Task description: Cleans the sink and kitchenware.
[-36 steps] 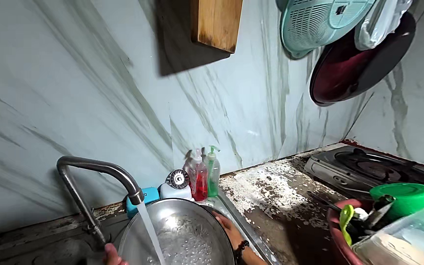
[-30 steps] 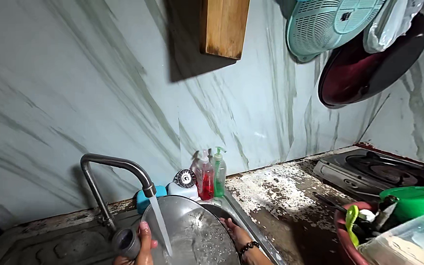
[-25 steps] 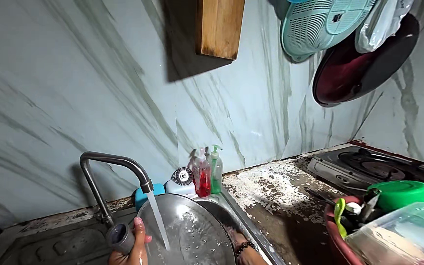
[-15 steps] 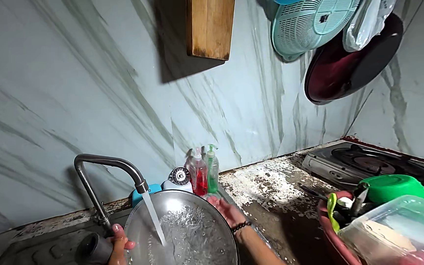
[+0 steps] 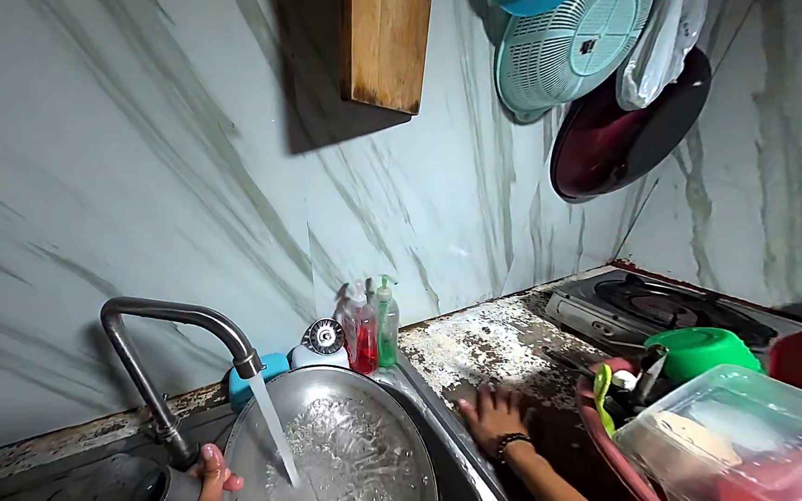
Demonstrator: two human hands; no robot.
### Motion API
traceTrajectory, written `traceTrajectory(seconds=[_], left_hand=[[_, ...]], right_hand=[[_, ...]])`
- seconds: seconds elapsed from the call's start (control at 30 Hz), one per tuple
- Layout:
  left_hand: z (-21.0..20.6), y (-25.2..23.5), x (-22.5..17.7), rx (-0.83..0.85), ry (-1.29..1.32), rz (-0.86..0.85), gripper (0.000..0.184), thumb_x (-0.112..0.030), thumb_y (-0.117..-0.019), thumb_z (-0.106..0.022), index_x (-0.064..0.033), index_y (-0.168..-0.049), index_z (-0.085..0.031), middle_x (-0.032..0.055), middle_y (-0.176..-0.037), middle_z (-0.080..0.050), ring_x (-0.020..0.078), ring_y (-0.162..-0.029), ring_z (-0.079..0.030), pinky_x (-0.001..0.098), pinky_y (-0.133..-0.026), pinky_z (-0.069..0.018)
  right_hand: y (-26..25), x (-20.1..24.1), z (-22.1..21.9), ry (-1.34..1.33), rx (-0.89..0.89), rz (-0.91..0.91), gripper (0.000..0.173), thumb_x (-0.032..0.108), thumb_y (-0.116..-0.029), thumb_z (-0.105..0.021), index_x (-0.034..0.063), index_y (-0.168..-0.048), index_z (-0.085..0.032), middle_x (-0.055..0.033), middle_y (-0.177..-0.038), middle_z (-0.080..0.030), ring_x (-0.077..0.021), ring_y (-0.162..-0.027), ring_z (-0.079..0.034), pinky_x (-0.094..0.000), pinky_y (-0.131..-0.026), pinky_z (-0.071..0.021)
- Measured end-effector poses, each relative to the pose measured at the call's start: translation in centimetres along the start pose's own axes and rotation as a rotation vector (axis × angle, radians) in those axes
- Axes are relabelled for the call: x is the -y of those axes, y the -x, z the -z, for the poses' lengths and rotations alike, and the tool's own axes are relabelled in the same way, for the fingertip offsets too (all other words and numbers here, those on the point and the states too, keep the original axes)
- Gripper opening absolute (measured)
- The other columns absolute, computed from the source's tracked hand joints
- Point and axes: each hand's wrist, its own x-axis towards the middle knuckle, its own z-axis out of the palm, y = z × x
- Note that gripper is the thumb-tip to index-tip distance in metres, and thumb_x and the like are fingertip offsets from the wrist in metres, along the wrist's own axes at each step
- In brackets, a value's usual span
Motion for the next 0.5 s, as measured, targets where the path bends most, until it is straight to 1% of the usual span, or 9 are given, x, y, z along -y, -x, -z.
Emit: traceTrajectory(seconds=[0.07,0.13,0.2,0.23,0.27,0.33,0.4,0.43,0.5], left_hand=[[-0.2,-0.1,0.1,0.019,0.015,-0.012,0.024,-0.009,-0.1048,-0.047,-0.0137,-0.082,-0.052,-0.0144,-0.059,-0.056,-0.0048,-0.052,-0.057,0.0128,-0.057,-0.0529],[-0.7,0.0,0.1,0.050,0.034,-0.031,0.025,-0.006,-0.1039,-0.046,-0.0148,-0.082,-0.052,-0.0156,-0.059,-0.056,-0.0054,-0.053,-0.057,0.0123,-0.057,-0.0526],[-1.0,0.2,0.1,0.076,0.066,-0.063,0.026,-0.002,-0.1024,-0.046,-0.0155,-0.081,-0.054,-0.0166,-0.059,-0.059,-0.0064,-0.053,-0.059,0.0113,-0.057,-0.0529],[-1.0,0.2,0.0,0.087,0.075,-0.075,0.027,-0.001,-0.1021,-0.046,-0.0157,-0.081,-0.054,-0.0170,-0.059,-0.059,-0.0070,-0.053,-0.059,0.0108,-0.057,-0.0528],[-1.0,0.2,0.0,0.099,0.080,-0.081,0.028,-0.001,-0.1021,-0.045,-0.0160,-0.081,-0.055,-0.0174,-0.059,-0.060,-0.0072,-0.054,-0.059,0.0106,-0.057,-0.0529],[-0.8,0.2,-0.2,0.106,0.087,-0.081,0.028,-0.001,-0.1025,-0.045,-0.0162,-0.081,-0.056,-0.0172,-0.060,-0.061,-0.0069,-0.054,-0.060,0.0110,-0.058,-0.0532],[-0.9,0.5,-0.2,0.097,0.091,-0.088,0.028,-0.001,-0.1021,-0.047,-0.0156,-0.080,-0.055,-0.0163,-0.059,-0.061,-0.0059,-0.053,-0.060,0.0116,-0.056,-0.0535],[-1.0,0.7,-0.4,0.097,0.089,-0.101,0.027,0.000,-0.1014,-0.048,-0.0152,-0.080,-0.054,-0.0160,-0.059,-0.060,-0.0055,-0.053,-0.060,0.0117,-0.056,-0.0537],[-1.3,1.1,-0.7,0.103,0.077,-0.146,0.027,0.003,-0.0993,-0.049,-0.0152,-0.079,-0.053,-0.0164,-0.059,-0.060,-0.0057,-0.053,-0.060,0.0117,-0.056,-0.0540]], right_hand=[[2.1,2.7,-0.2,0.098,0.107,0.173,0.085,0.062,-0.1044,-0.037,0.0051,-0.164,-0.016,-0.0314,-0.168,-0.005,-0.0530,-0.155,0.001,-0.0751,-0.119,0.0042],[4.7,4.6,-0.2,0.113,0.228,0.443,0.072,0.042,-0.1073,-0.046,0.0089,-0.165,-0.019,-0.0254,-0.170,-0.008,-0.0468,-0.157,-0.002,-0.0720,-0.121,0.0030],[5.3,4.1,-0.1,-0.056,0.255,0.634,0.065,0.018,-0.1051,-0.050,0.0031,-0.162,-0.023,-0.0219,-0.170,-0.014,-0.0387,-0.159,-0.012,-0.0602,-0.127,-0.0024],[5.0,2.8,-0.1,-0.159,0.169,0.655,0.062,0.016,-0.1052,-0.048,-0.0023,-0.160,-0.026,-0.0270,-0.167,-0.019,-0.0417,-0.156,-0.020,-0.0560,-0.128,-0.0135],[4.7,1.5,0.3,-0.183,0.085,0.601,0.063,0.021,-0.1060,-0.049,-0.0041,-0.159,-0.027,-0.0293,-0.166,-0.021,-0.0439,-0.155,-0.022,-0.0562,-0.127,-0.0177],[5.0,-0.2,1.4,-0.050,0.107,0.421,0.078,0.043,-0.1054,-0.051,-0.0006,-0.162,-0.019,-0.0281,-0.169,-0.012,-0.0451,-0.158,-0.007,-0.0652,-0.125,-0.0024],[6.3,0.0,0.5,0.083,0.155,0.334,0.089,0.057,-0.1026,-0.049,0.0026,-0.164,-0.015,-0.0319,-0.168,-0.005,-0.0502,-0.156,0.000,-0.0716,-0.121,0.0033],[6.8,1.0,-0.3,0.140,0.149,0.317,0.083,0.055,-0.1047,-0.045,0.0057,-0.165,-0.015,-0.0331,-0.167,-0.005,-0.0521,-0.156,-0.001,-0.0718,-0.121,0.0016],[6.7,4.1,-2.0,0.190,0.110,0.382,0.066,0.029,-0.1076,-0.049,0.0057,-0.164,-0.022,-0.0340,-0.166,-0.012,-0.0538,-0.155,-0.009,-0.0713,-0.121,-0.0060]])
